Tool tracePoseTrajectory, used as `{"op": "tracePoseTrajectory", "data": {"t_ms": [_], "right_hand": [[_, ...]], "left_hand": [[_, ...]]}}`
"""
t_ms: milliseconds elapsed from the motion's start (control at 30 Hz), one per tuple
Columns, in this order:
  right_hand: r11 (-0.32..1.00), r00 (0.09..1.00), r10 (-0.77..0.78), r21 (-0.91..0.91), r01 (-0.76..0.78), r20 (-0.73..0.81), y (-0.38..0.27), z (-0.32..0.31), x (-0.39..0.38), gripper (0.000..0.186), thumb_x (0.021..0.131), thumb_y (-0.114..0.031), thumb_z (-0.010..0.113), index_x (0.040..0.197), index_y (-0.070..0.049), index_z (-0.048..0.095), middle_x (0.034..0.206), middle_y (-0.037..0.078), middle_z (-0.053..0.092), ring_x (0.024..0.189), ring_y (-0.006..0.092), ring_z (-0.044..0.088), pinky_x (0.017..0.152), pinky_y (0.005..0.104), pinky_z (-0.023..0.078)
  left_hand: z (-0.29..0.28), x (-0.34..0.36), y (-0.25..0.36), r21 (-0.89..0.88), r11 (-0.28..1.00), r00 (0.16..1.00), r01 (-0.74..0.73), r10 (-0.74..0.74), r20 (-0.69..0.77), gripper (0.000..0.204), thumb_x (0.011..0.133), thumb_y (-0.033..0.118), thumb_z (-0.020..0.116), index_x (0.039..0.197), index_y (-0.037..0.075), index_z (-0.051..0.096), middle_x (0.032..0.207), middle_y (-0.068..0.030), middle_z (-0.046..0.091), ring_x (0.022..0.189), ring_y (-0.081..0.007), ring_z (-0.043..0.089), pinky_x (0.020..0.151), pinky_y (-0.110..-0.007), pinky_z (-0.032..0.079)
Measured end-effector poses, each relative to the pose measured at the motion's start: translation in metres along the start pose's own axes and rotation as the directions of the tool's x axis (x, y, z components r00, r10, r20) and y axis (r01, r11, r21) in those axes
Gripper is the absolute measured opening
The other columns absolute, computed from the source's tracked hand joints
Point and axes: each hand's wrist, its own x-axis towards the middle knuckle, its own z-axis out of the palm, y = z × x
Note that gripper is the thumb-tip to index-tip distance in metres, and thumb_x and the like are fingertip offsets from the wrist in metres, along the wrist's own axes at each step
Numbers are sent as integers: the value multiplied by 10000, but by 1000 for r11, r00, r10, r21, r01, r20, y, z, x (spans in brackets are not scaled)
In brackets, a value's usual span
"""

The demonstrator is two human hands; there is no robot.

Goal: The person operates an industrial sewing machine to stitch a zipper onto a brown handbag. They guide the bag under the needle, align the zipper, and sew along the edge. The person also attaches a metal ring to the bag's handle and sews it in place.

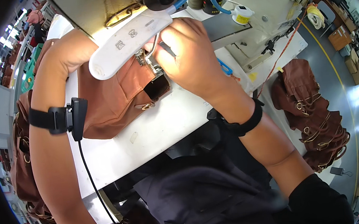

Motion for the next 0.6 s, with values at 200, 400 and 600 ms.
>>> {"op": "tracePoseTrajectory", "data": {"t_ms": [200, 400, 600], "right_hand": [[994, 992, -35, -106, 22, -120, -4, 15, 3, 140, 818, -89, 798, 872, -33, 682, 920, 87, 658, 875, 292, 637, 932, 423, 470], [991, 989, -20, -137, 0, -147, -8, 16, 5, 171, 817, -111, 811, 844, -18, 670, 918, 118, 660, 871, 320, 634, 950, 432, 462], [991, 989, -24, -133, 4, -146, -8, 17, 4, 122, 814, -68, 786, 835, -19, 676, 884, 131, 647, 857, 339, 621, 945, 446, 451]], "left_hand": [[-2, 5, 3, -34, 999, 999, 28, -28, 16, 536, 933, 76, 744, 1443, -2, 596, 1324, -95, 706, 1207, -198, 658, 1050, -372, 516], [0, 13, -10, -73, 996, 998, 49, -46, 42, 556, 920, 70, 751, 1450, 2, 597, 1332, -90, 704, 1212, -197, 652, 1058, -380, 514], [-4, 24, -26, -89, 994, 996, 70, -64, 66, 564, 909, 57, 754, 1450, 5, 602, 1349, -88, 697, 1220, -199, 648, 1067, -386, 513]]}}
